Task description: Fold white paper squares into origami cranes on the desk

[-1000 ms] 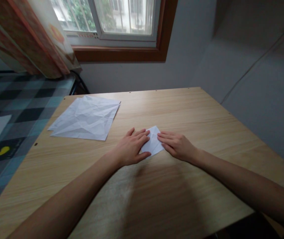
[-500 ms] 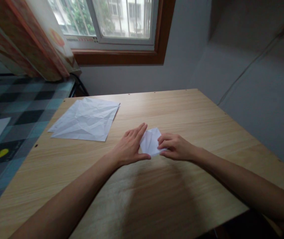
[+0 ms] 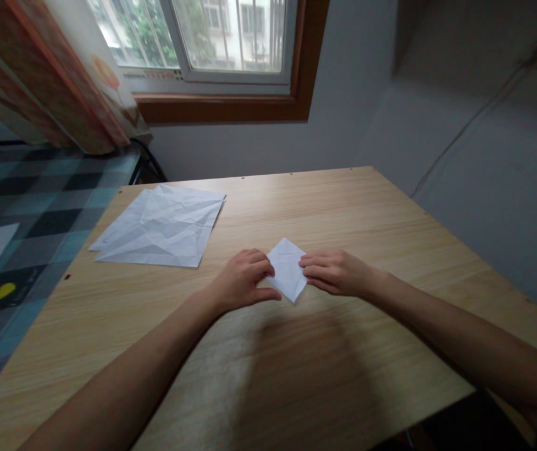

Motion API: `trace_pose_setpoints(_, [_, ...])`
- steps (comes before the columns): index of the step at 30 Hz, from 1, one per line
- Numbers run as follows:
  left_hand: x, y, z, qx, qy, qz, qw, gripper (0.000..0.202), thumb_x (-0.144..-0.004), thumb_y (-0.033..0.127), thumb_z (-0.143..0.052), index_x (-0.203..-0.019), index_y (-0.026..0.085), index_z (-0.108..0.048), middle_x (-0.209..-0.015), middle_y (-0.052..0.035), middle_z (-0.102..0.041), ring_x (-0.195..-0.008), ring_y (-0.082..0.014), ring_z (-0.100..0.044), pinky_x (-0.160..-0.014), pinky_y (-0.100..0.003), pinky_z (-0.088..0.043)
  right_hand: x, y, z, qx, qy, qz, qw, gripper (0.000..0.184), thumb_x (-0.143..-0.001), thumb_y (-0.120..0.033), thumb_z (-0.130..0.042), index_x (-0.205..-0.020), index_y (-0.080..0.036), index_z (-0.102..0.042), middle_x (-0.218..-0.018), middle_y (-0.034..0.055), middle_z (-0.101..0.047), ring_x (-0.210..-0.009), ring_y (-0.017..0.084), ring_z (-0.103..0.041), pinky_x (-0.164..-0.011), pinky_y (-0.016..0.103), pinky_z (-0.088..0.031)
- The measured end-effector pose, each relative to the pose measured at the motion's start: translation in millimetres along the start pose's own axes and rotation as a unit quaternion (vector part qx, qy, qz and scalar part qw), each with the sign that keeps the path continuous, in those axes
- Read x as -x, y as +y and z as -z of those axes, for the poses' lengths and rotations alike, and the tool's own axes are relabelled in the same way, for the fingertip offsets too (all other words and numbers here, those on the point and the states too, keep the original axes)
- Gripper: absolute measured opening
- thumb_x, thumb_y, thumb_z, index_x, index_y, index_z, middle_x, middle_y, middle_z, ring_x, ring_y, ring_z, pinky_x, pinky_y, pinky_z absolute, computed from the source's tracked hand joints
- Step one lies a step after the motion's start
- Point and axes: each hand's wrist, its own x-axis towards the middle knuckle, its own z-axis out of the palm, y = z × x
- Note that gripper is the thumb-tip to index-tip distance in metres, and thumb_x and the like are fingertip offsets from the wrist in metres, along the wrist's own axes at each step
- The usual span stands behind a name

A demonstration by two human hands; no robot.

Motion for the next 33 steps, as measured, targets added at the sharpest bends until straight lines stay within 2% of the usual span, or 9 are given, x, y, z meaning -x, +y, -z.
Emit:
trace_pose_setpoints(4, [-1, 0, -1.8, -0.043, 0.018, -0.031, 0.998, 0.043, -0.085, 0.061, -0.064, -0.084, 0.018, -0.064, -0.086, -0.0062, -0.068, -0.082, -0.0202, -0.063, -0.077, -0.033, -0.047, 3, 1, -3, 0.082, 0.027, 0.053, 0.995, 0.018, -0.098, -0.013, -0.049, -0.107, -0.012, -0.065, -0.1, 0.0119, -0.075, -0.096, 0.021, -0.073, -0.085, 0.034, -0.06])
trace_pose_setpoints(7, [0, 0, -2.9, -0.077, 0.028, -0.051, 0.995, 0.042, -0.087, 0.06, -0.062, -0.084, 0.018, -0.064, -0.083, -0.005, -0.067, -0.076, -0.0185, -0.06, -0.072, -0.032, -0.045, 3, 2, -6, 0.089, 0.024, 0.053, 0.994, 0.018, -0.099, -0.012, -0.048, -0.1, -0.015, -0.065, -0.094, 0.0094, -0.075, -0.09, 0.019, -0.072, -0.08, 0.032, -0.06])
trace_pose_setpoints(11, [1, 3, -3.2, -0.117, 0.048, -0.056, 0.99, 0.04, -0.09, 0.057, -0.059, -0.087, 0.018, -0.065, -0.082, -0.0052, -0.066, -0.073, -0.0177, -0.058, -0.069, -0.031, -0.044, 0, 6, -10, 0.07, 0.048, 0.013, 0.996, 0.018, -0.099, -0.013, -0.048, -0.089, -0.017, -0.063, -0.089, 0.0079, -0.073, -0.08, 0.017, -0.07, -0.073, 0.03, -0.057])
trace_pose_setpoints(16, [2, 4, -5.4, -0.207, 0.075, -0.074, 0.973, 0.027, -0.099, 0.03, -0.046, -0.081, 0.018, -0.062, -0.077, -0.0039, -0.064, -0.068, -0.0158, -0.056, -0.066, -0.03, -0.043, -7, 7, -13, 0.039, 0.107, -0.042, 0.993, 0.014, -0.097, -0.013, -0.05, -0.086, -0.019, -0.057, -0.085, 0.0072, -0.071, -0.077, 0.017, -0.065, -0.068, 0.029, -0.054])
trace_pose_setpoints(20, [2, 6, -6.8, -0.268, 0.133, -0.078, 0.951, 0.024, -0.096, 0.024, -0.046, -0.076, 0.018, -0.059, -0.069, -0.002, -0.061, -0.06, -0.0142, -0.051, -0.06, -0.029, -0.04, -12, -6, -15, 0.07, 0.229, -0.166, 0.957, 0.006, -0.092, -0.017, -0.056, -0.09, -0.021, -0.053, -0.088, 0.0086, -0.066, -0.082, 0.022, -0.061, -0.07, 0.035, -0.053])
trace_pose_setpoints(22, [2, 8, -6.5, -0.288, 0.162, -0.08, 0.94, 0.024, -0.095, 0.022, -0.047, -0.074, 0.018, -0.056, -0.066, -0.0011, -0.059, -0.057, -0.0136, -0.049, -0.059, -0.029, -0.039, -14, -16, -16, 0.072, 0.269, -0.178, 0.944, 0.01, -0.089, -0.018, -0.059, -0.086, -0.023, -0.05, -0.083, 0.0067, -0.063, -0.077, 0.021, -0.058, -0.067, 0.035, -0.051])
trace_pose_setpoints(24, [1, 11, -5.8, -0.3, 0.177, -0.093, 0.933, 0.024, -0.096, 0.021, -0.047, -0.073, 0.018, -0.055, -0.064, -0.0005, -0.057, -0.056, -0.0134, -0.047, -0.058, -0.029, -0.037, -17, -24, -18, 0.057, 0.236, -0.136, 0.96, 0.012, -0.089, -0.017, -0.057, -0.081, -0.023, -0.05, -0.078, 0.0048, -0.061, -0.074, 0.02, -0.058, -0.067, 0.034, -0.05])
trace_pose_setpoints(26, [0, 13, -5.3, -0.304, 0.179, -0.115, 0.929, 0.025, -0.097, 0.021, -0.047, -0.072, 0.018, -0.054, -0.063, -0.0003, -0.056, -0.056, -0.0133, -0.047, -0.057, -0.029, -0.036, -20, -29, -22, 0.038, 0.159, -0.103, 0.981, 0.009, -0.091, -0.02, -0.054, -0.082, -0.021, -0.055, -0.08, 0.0066, -0.064, -0.076, 0.021, -0.06, -0.07, 0.035, -0.051])
trace_pose_setpoints(33, [1, 15, -5.9, -0.308, 0.174, -0.167, 0.92, 0.02, -0.097, 0.025, -0.052, -0.077, 0.019, -0.052, -0.064, 0.0007, -0.056, -0.057, -0.0136, -0.047, -0.057, -0.03, -0.034, -37, -26, -37, 0.012, -0.022, -0.152, 0.988, 0.024, -0.093, -0.031, -0.055, -0.105, -0.012, -0.064, -0.109, 0.0186, -0.068, -0.1, 0.03, -0.061, -0.086, 0.044, -0.052])
